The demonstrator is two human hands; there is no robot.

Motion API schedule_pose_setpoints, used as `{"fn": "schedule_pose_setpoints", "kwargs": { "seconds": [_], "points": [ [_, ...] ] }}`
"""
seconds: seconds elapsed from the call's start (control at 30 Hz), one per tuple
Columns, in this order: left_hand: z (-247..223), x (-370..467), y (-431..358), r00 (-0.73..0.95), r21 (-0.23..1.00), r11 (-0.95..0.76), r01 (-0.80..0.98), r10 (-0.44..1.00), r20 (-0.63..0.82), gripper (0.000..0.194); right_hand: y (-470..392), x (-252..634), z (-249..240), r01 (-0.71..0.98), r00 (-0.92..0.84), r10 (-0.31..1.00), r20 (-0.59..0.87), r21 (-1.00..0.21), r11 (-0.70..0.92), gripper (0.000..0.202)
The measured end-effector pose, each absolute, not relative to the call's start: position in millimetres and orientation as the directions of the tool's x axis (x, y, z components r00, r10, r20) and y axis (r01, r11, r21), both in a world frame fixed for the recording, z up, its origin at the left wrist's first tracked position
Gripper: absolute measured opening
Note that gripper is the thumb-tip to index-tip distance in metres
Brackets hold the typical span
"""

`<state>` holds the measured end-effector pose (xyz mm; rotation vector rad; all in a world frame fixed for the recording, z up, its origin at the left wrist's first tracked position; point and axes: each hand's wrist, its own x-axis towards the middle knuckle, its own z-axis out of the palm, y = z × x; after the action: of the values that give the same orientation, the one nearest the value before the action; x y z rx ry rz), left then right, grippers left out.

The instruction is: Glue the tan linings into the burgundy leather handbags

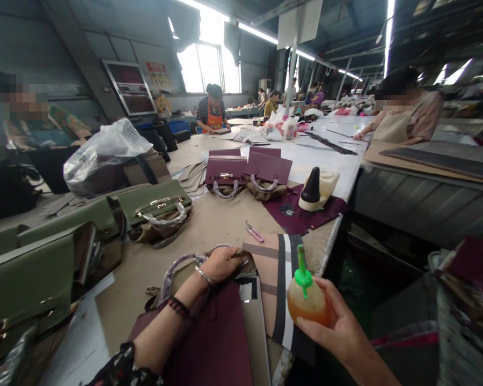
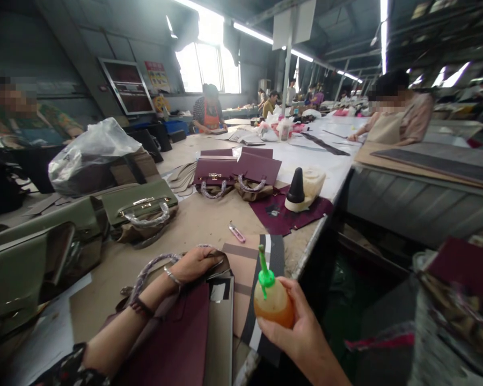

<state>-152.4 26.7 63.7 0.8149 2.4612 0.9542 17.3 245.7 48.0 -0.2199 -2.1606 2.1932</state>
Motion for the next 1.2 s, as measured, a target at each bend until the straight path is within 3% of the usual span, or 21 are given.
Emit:
{"fn": "schedule_pose_setpoints", "kwargs": {
  "seconds": [0.17,0.23,0.4,0.57,0.73,0.87,1.0,1.2],
  "points": [
    [67,-163,46,-0.693,0.725,0.568,0.389,0.699,-0.176,0.024,261,22,66,0.206,-0.958,0.153,-0.242,-0.955,-0.214,0.07],
    [68,-166,57,-0.666,0.716,0.565,0.411,0.722,-0.188,0.02,268,21,71,0.22,-0.953,0.16,-0.257,-0.951,-0.216,0.07],
    [63,-175,69,-0.615,0.698,0.56,0.446,0.759,-0.215,0.023,288,16,70,0.164,-0.97,0.196,-0.145,-0.983,0.082,0.06],
    [56,-183,65,-0.562,0.732,0.529,0.429,0.791,-0.242,0.028,313,11,60,0.151,-0.974,0.215,-0.069,-0.906,0.395,0.054],
    [57,-187,67,-0.524,0.756,0.52,0.397,0.805,-0.279,0.029,329,3,60,0.121,-0.993,0.069,-0.099,-0.812,0.571,0.054],
    [59,-191,70,-0.505,0.747,0.555,0.366,0.792,-0.342,0.026,333,-5,59,-0.082,-0.995,-0.021,0.101,-0.659,0.748,0.047],
    [59,-196,72,-0.495,0.726,0.602,0.332,0.767,-0.409,0.026,330,-13,57,-0.314,-0.923,-0.141,0.358,-0.49,0.813,0.047],
    [60,-200,76,-0.48,0.706,0.64,0.303,0.743,-0.467,0.028,323,-26,61,-0.416,-0.869,-0.225,0.442,-0.405,0.814,0.045]
  ]
}}
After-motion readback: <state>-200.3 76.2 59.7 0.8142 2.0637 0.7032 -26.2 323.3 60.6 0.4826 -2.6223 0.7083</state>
